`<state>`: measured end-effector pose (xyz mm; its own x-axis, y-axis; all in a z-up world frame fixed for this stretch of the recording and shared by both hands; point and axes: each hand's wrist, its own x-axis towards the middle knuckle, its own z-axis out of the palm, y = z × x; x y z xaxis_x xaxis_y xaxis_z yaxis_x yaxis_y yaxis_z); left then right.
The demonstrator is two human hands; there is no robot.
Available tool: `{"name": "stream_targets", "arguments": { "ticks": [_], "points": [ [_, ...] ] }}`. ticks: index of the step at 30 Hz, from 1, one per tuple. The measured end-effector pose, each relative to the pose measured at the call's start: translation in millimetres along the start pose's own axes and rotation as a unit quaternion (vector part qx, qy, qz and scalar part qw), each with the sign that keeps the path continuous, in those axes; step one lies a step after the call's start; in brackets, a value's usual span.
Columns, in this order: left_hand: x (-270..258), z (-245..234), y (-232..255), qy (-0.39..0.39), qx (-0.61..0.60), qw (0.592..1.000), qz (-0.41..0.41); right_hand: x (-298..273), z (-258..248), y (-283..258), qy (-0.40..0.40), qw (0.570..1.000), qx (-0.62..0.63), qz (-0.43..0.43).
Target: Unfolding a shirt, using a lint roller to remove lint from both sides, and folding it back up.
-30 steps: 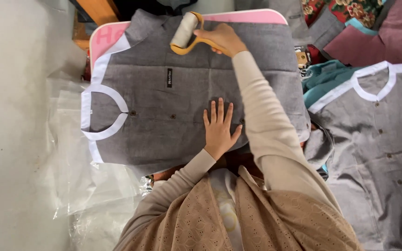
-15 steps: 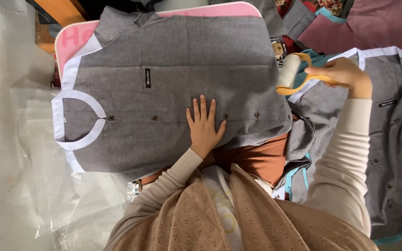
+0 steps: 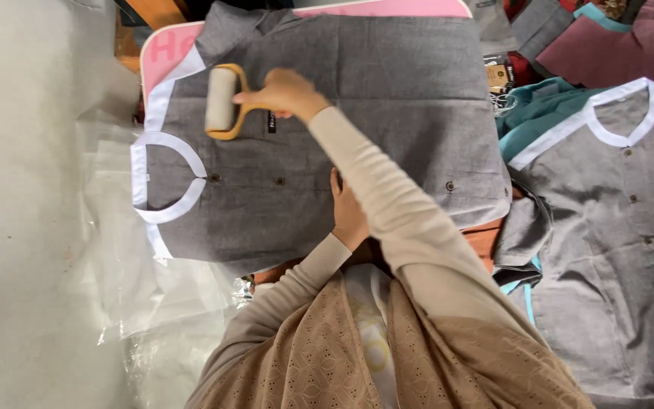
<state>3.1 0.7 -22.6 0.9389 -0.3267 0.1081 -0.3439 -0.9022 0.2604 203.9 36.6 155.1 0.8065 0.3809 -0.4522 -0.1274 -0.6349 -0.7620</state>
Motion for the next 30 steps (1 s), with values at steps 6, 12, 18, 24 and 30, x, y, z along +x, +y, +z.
{"name": "stream_targets", "arguments": {
  "ticks": [6, 12, 18, 24, 30],
  "points": [
    [0.7, -12.2, 3.2, 0.028, -0.012, 0.999, 0.012, -13.4, -38.5, 30.1, -0.037, 0.995, -0.095, 0.015],
    [4.0, -24.7, 11.1, 0.122, -0.039, 0.992, -0.005, -132.7, -185.9, 191.9, 0.01, 0.988, -0.056, 0.147],
    [4.3, -21.6, 11.3, 0.133, -0.047, 0.99, -0.001, -207.9, -242.0, 268.4, 0.093, 0.941, -0.036, 0.323],
    [3.4, -20.1, 9.2, 0.125, -0.022, 0.992, -0.005, -121.0, -172.8, 170.7, 0.098, 0.972, 0.016, 0.212],
    [4.5, -15.7, 6.6, 0.124, -0.024, 0.992, -0.002, -1.5, -47.6, 54.3, 0.066, 0.998, -0.005, -0.012]
  ]
}}
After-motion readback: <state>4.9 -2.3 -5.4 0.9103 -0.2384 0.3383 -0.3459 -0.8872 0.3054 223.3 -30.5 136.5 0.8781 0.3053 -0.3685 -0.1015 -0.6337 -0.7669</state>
